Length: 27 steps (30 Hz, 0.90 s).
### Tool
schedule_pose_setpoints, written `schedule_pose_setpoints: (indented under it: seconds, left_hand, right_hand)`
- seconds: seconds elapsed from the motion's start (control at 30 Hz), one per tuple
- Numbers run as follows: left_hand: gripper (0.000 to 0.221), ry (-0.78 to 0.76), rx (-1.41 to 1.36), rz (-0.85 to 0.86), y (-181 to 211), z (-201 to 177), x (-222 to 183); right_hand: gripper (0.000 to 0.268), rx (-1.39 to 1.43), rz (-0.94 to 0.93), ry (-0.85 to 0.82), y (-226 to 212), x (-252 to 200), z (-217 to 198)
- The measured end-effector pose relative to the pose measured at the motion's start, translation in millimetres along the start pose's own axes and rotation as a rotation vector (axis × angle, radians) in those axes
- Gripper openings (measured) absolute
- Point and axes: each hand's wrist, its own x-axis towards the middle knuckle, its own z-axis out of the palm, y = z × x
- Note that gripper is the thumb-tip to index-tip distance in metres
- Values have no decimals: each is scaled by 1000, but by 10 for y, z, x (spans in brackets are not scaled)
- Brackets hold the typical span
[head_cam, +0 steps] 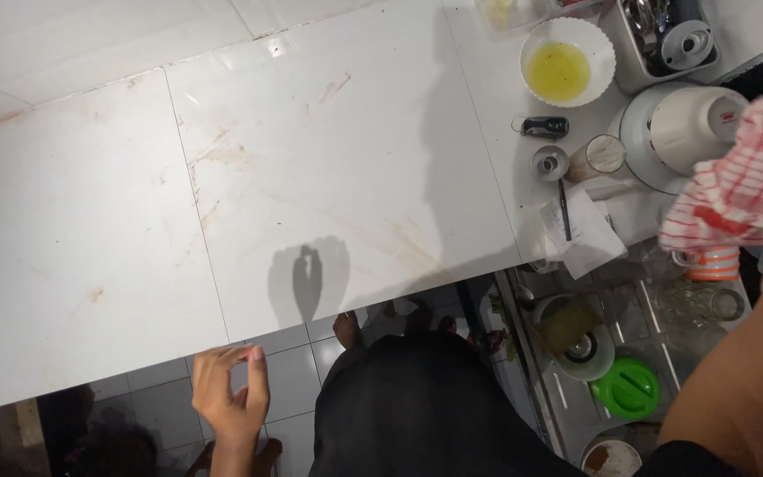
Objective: The person is cleaning a countertop by spraying it with a cleaning solution and then thoroughly wiping it down with a checkered cloth.
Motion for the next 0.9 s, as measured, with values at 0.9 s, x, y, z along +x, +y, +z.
schedule_pose_setpoints:
  seconds: [0.9]
  left_hand:
    - [10,27,213,-332,-440,-878,-591]
  right_hand:
    - [88,-326,-64,-887,-5458,-1370,2932]
